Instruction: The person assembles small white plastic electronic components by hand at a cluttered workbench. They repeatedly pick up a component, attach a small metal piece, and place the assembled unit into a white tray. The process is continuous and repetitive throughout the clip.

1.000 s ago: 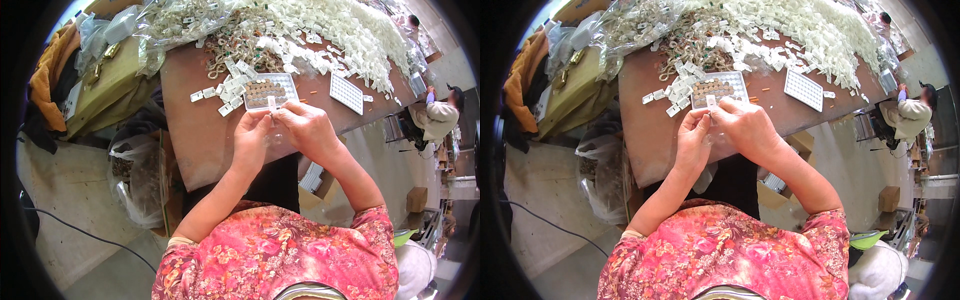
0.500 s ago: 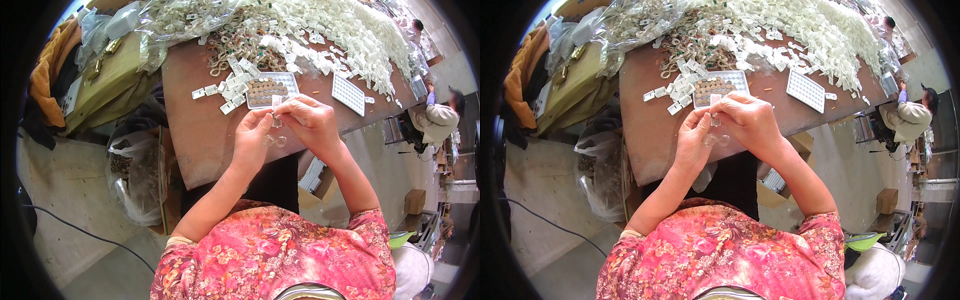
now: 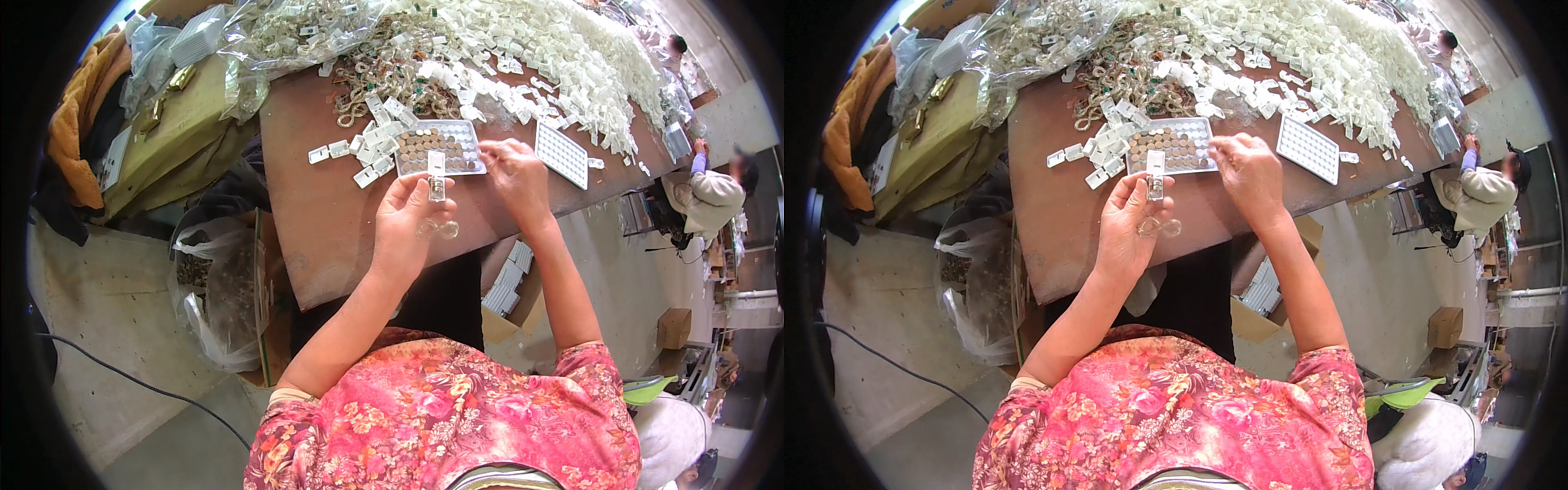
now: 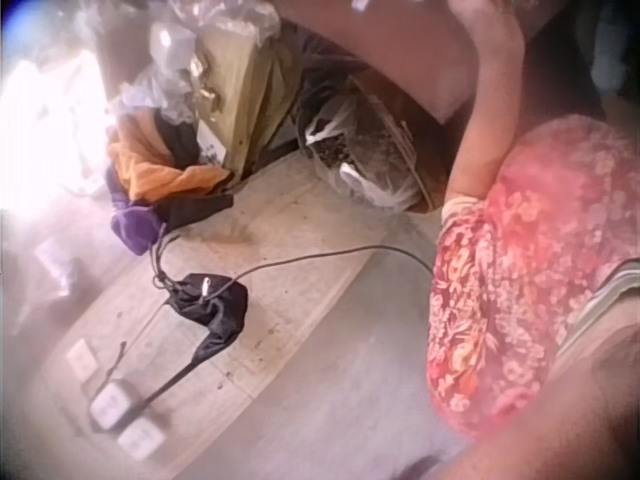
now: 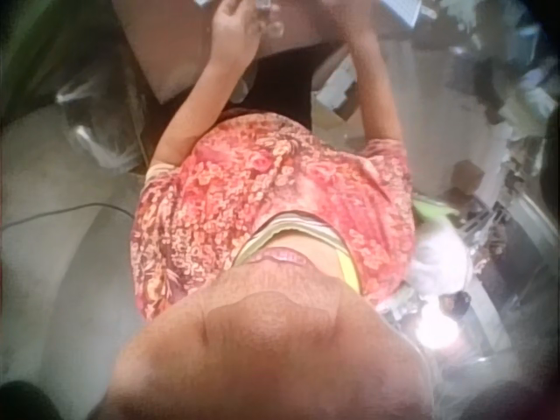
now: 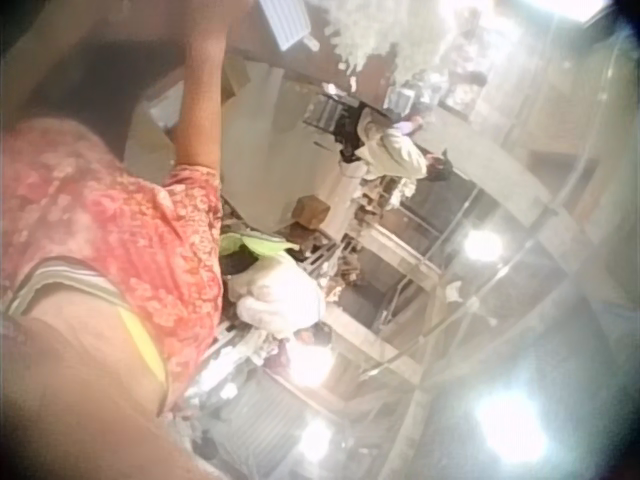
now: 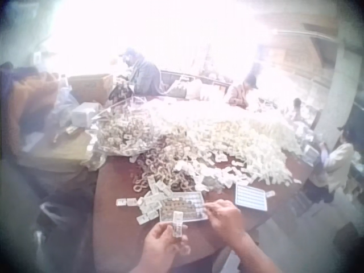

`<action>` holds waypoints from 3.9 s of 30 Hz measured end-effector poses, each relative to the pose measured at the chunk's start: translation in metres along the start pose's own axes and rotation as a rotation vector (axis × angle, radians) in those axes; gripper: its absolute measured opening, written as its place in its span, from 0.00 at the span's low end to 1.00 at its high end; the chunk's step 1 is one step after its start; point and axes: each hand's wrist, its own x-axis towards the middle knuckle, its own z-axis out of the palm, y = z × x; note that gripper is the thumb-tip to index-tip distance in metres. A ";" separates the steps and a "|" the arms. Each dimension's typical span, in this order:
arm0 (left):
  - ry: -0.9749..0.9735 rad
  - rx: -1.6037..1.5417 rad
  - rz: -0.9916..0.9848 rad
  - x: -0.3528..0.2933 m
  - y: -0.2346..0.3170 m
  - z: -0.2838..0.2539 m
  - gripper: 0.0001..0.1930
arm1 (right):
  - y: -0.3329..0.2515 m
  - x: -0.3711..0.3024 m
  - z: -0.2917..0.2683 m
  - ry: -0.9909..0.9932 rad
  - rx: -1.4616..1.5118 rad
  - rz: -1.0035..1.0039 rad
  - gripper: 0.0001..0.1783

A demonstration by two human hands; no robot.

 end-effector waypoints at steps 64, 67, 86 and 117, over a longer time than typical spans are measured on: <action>-0.149 -0.101 -0.213 -0.026 0.014 0.005 0.14 | -0.073 -0.037 -0.005 0.097 0.345 -0.254 0.16; -0.197 -0.181 -0.174 -0.026 0.014 0.004 0.15 | -0.073 -0.038 -0.007 0.056 0.265 -0.398 0.19; -0.034 0.369 -0.052 -0.028 0.011 0.015 0.12 | -0.057 -0.034 -0.028 -0.095 0.109 -0.450 0.16; -0.131 -0.127 -0.021 0.003 -0.001 -0.009 0.11 | 0.074 0.057 0.015 -0.283 -0.527 -0.128 0.06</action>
